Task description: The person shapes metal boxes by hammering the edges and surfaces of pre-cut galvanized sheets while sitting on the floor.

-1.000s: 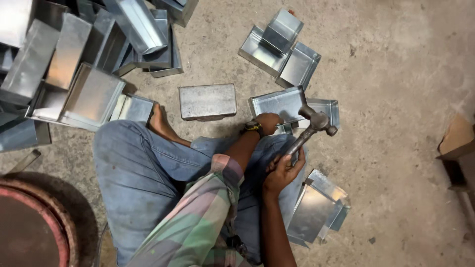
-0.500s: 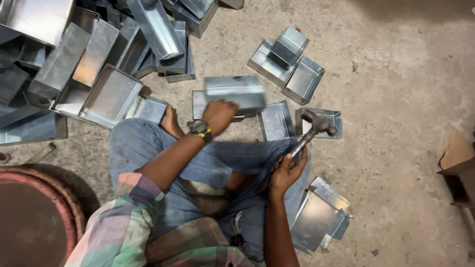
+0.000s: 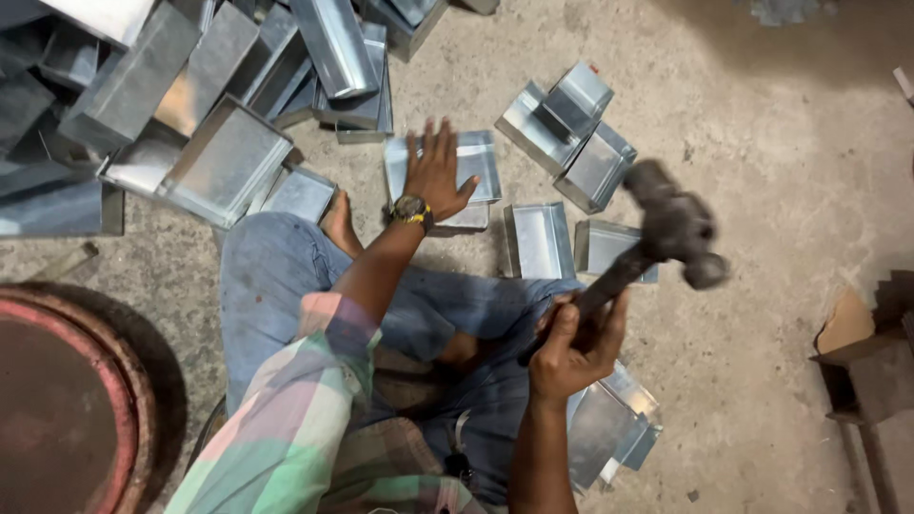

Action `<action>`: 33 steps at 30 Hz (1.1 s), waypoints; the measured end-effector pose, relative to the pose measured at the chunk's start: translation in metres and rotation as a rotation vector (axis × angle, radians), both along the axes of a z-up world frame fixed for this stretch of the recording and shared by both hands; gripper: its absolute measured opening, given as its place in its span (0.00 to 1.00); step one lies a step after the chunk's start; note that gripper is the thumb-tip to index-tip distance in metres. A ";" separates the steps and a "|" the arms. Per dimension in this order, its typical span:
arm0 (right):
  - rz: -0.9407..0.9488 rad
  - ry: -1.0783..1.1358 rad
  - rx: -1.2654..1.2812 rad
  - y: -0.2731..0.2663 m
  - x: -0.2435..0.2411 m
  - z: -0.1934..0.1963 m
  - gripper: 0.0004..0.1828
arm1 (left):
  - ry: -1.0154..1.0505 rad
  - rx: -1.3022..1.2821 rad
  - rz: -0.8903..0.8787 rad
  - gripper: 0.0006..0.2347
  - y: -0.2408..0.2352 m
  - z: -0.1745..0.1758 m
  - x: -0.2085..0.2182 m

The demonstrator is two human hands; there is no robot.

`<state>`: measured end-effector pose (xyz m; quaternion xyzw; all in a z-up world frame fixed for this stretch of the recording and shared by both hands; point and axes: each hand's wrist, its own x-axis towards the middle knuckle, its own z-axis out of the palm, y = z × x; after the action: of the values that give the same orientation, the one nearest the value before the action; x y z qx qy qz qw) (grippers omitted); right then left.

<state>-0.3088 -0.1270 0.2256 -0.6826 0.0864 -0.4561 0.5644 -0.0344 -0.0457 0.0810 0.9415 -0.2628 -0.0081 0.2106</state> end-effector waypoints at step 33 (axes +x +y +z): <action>-0.155 0.349 -0.392 -0.013 0.057 -0.060 0.28 | 0.016 0.014 -0.187 0.43 0.029 0.005 -0.054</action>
<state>-0.2519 -0.1398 0.1660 -0.8385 0.1446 -0.3814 0.3613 -0.0879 -0.0170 0.0863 0.9143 -0.3476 -0.0371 0.2045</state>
